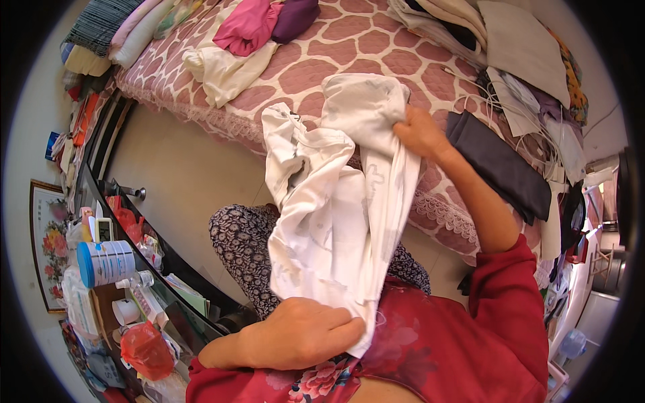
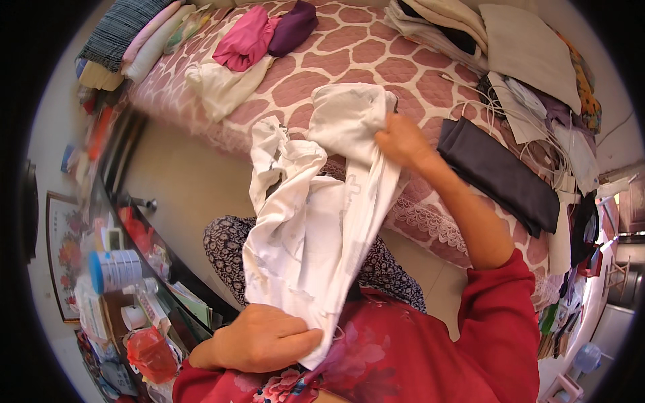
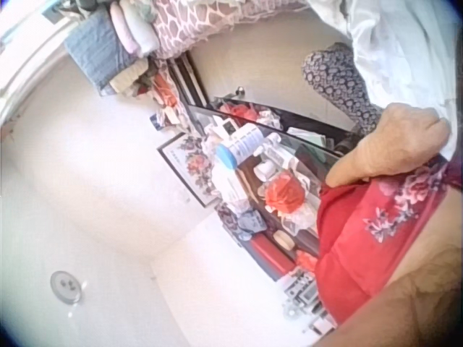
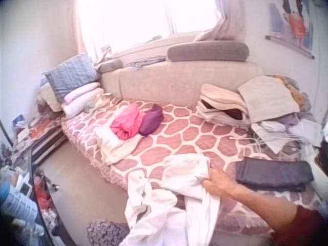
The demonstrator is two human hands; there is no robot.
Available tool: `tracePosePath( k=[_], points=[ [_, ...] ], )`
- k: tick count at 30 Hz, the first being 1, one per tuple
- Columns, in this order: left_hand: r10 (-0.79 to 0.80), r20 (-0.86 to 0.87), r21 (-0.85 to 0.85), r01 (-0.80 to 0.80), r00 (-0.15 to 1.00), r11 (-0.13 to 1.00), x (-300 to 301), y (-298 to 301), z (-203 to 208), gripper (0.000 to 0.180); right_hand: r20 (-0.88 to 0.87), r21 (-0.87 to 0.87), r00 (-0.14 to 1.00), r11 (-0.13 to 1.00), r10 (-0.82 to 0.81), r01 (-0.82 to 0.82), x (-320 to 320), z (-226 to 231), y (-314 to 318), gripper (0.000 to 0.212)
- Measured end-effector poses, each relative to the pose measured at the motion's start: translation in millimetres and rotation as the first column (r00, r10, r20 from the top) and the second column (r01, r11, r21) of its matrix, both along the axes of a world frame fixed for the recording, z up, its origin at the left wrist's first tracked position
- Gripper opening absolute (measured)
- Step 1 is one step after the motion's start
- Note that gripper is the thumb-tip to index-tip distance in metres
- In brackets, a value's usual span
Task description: The person spreads a white patterned shirt onto a bed, folds the sides and sleeves inward, and then folds the garment into a smaller rectangle before placing it next to a stack of laundry.
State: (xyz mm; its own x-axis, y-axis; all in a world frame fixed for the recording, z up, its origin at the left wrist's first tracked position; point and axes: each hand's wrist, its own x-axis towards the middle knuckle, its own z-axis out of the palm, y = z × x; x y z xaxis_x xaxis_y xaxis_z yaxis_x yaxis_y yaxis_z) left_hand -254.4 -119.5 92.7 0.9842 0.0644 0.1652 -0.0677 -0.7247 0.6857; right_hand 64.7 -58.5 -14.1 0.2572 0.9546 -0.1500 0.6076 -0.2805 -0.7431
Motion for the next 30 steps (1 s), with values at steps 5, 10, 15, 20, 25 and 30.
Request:
tracePosePath(
  k=[5, 10, 15, 20, 25, 30],
  points=[
    [0.351, 0.025, 0.259, -0.345, 0.936, 0.902, -40, 30, 30, 0.028, -0.309, 0.160, 0.951, 0.983, -0.033, 0.086, 55, 14, -1, 0.042],
    [0.601, 0.307, 0.457, -0.668, 0.738, 0.588, -26, 125, 63, 0.015, -0.185, -0.046, 0.968, 0.986, -0.166, 0.161, 88, 102, 36, 0.049],
    [0.649, 0.489, 0.559, -0.781, 0.582, 0.279, -3, 264, 168, 0.026, -0.707, 0.291, 0.692, 0.834, -0.142, 0.469, 99, 238, 104, 0.042],
    [0.241, 0.882, 0.334, -0.898, 0.405, 0.285, 52, 257, 293, 0.022, -0.678, 0.693, 0.686, 0.541, 0.264, 0.477, 97, 374, 74, 0.040],
    [0.139, 0.930, 0.270, -0.889, 0.341, 0.369, 54, 249, 289, 0.018, -0.823, 0.520, 0.551, 0.570, 0.136, 0.636, 49, 348, 52, 0.041],
    [0.065, 0.782, 0.587, -0.768, 0.619, 0.256, 29, 209, 164, 0.026, -0.996, 0.078, 0.077, 0.793, 0.039, 0.605, 90, 231, 2, 0.059]
  ],
)
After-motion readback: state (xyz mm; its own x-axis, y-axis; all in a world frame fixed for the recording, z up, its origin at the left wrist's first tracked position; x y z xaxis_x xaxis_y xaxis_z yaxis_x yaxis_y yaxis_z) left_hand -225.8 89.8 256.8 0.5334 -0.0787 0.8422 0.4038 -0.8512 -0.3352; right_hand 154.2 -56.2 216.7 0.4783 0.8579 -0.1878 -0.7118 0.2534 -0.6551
